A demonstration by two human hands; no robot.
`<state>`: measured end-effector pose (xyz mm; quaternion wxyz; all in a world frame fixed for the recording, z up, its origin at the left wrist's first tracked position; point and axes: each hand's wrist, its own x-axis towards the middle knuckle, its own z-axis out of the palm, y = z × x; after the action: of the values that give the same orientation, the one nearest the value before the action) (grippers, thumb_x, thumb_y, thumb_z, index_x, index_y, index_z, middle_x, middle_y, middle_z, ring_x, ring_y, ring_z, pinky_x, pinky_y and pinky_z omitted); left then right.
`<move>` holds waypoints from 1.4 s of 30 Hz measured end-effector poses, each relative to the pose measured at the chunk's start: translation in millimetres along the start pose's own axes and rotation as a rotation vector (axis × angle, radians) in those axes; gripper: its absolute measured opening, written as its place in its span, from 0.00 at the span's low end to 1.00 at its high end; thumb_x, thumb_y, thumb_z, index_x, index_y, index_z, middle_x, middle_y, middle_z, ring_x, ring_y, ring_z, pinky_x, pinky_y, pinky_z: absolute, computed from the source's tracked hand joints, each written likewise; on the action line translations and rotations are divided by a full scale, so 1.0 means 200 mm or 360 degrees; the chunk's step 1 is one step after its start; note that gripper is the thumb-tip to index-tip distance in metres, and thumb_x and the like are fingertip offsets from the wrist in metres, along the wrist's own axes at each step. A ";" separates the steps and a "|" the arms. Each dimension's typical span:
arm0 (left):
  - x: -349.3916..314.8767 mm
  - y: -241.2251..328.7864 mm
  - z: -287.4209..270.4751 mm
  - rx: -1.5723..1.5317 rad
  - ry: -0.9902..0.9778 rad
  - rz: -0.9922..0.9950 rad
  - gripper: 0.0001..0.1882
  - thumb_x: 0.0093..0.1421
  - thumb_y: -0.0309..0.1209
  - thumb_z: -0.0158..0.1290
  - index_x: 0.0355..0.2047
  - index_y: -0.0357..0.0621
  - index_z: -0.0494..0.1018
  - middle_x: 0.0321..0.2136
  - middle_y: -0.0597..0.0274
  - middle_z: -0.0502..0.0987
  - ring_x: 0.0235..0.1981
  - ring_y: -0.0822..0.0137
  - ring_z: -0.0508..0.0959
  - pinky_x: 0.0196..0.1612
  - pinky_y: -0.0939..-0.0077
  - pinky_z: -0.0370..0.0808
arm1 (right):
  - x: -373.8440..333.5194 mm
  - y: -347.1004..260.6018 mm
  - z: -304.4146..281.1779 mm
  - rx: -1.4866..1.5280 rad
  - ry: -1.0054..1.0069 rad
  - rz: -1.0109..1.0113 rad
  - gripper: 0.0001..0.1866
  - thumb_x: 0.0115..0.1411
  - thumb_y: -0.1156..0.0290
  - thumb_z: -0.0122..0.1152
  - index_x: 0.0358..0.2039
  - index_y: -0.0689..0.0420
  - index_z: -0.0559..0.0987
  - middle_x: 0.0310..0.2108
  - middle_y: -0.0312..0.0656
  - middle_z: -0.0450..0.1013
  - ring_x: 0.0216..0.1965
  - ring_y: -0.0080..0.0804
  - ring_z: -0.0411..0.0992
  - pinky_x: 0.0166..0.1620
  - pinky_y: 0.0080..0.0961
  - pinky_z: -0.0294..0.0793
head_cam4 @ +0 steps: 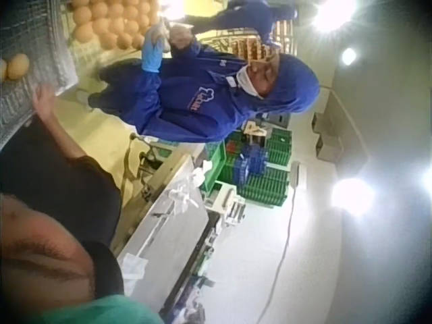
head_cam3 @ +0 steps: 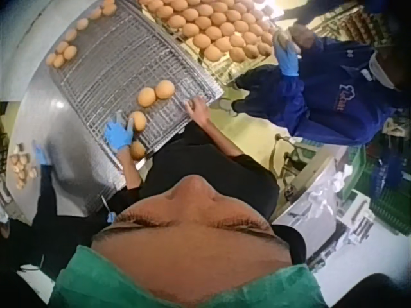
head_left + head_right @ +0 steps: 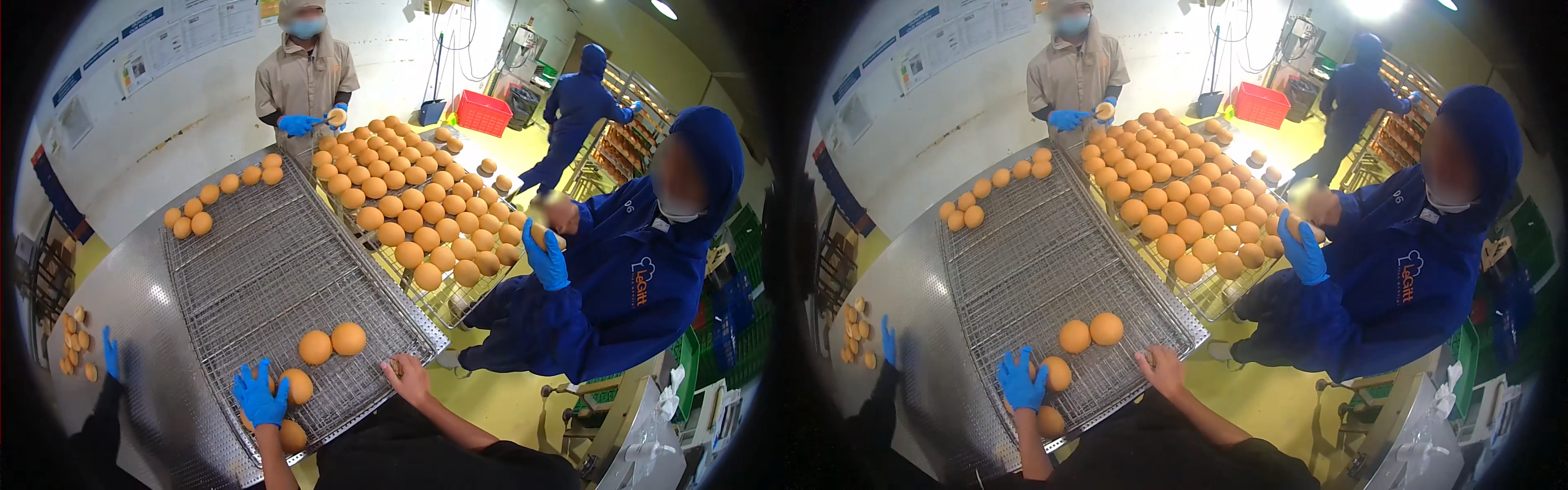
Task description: The person picks up round bread buns from a metal wire rack, splits them open with their hands, and places them back onto the rack. The person works alongside other staff members in a commercial kitchen environment, all wearing protective gear and gloves.
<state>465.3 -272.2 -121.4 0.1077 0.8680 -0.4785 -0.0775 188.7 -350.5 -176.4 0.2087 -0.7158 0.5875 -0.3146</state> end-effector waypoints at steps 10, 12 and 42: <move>-0.05 0.12 -0.01 -0.0020 -0.0353 0.0151 0.25 0.43 0.56 0.53 0.42 0.65 0.71 0.57 0.48 0.52 0.57 0.35 0.45 0.57 0.43 0.42 | -0.02 -0.05 0.02 0.0052 -0.0041 0.0042 0.16 0.51 0.57 0.57 0.31 0.58 0.74 0.30 0.44 0.71 0.33 0.43 0.69 0.35 0.34 0.69; -0.08 0.12 0.01 -0.0003 -0.0241 0.0239 0.25 0.43 0.55 0.53 0.42 0.65 0.71 0.56 0.48 0.54 0.57 0.35 0.47 0.56 0.43 0.46 | -0.02 -0.07 0.01 0.0080 0.0002 0.0018 0.17 0.51 0.57 0.57 0.32 0.58 0.74 0.30 0.45 0.71 0.33 0.44 0.69 0.35 0.33 0.69; -0.25 -0.09 -0.03 -0.0001 -0.0018 -0.0169 0.37 0.44 0.62 0.48 0.54 0.67 0.60 0.56 0.50 0.54 0.56 0.36 0.49 0.55 0.39 0.40 | 0.07 -0.63 0.22 -0.0098 -0.1259 -0.0842 0.26 0.45 0.48 0.60 0.41 0.51 0.71 0.37 0.39 0.65 0.28 0.43 0.72 0.29 0.35 0.73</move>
<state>454.7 -219.4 -119.7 0.1012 0.8916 -0.4324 -0.0881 310.9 -338.4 -121.4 0.3077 -0.9115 0.2696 -0.0427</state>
